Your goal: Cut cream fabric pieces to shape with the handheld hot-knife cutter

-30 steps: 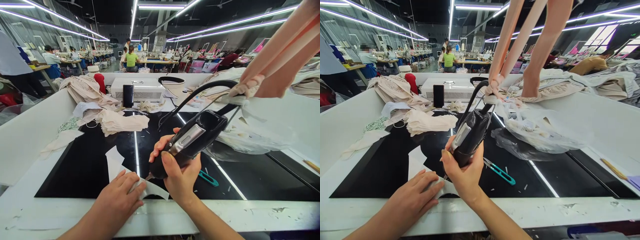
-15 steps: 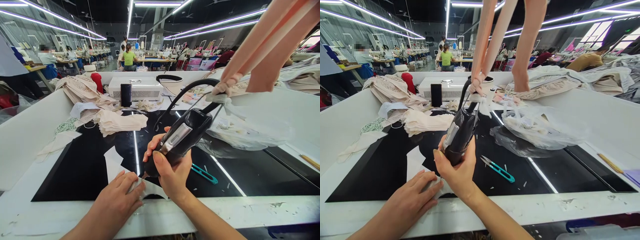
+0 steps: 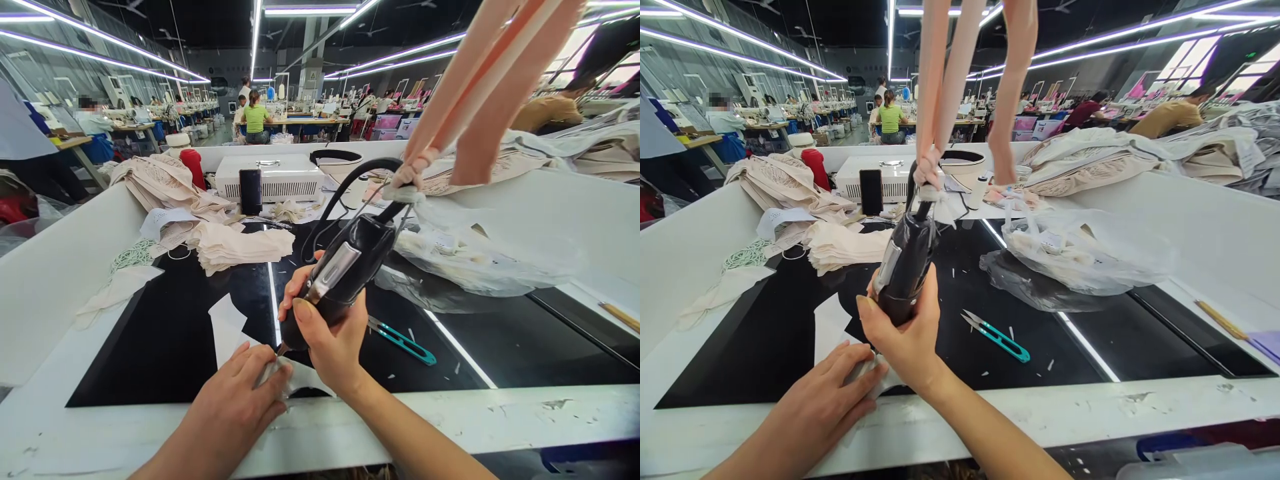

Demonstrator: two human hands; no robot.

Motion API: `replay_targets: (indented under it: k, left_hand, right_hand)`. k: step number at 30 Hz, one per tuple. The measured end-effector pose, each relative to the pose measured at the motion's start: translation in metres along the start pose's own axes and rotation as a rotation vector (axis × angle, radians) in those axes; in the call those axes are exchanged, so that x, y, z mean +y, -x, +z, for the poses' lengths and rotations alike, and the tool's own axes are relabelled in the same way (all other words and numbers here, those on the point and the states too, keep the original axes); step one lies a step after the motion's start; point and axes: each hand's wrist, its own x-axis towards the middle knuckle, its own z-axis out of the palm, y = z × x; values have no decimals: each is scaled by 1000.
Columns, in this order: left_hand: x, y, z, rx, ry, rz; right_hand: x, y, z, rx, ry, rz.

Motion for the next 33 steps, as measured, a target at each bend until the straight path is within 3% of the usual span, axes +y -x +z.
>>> replay_targets:
  k: [6, 12, 17, 23, 29, 33]
  left_hand:
    - [-3, 3, 2, -39, 8, 28]
    - [-25, 4, 2, -123, 122, 25]
    - [-34, 1, 6, -49, -109, 41]
    - [-22, -9, 20, 9, -421, -116]
    - [-13, -12, 3, -76, -438, -180]
    - [-19, -7, -13, -7, -494, -120]
  right_hand:
    - [2, 0, 0, -12, 17, 22]
    - [6, -6, -8, -27, 29, 24]
    - [-2, -12, -19, -3, 44, -6]
    - [-12, -9, -30, -5, 26, -11]
    - [-18, -3, -33, -2, 14, -26]
    - [-21, -1, -33, 5, -13, -16]
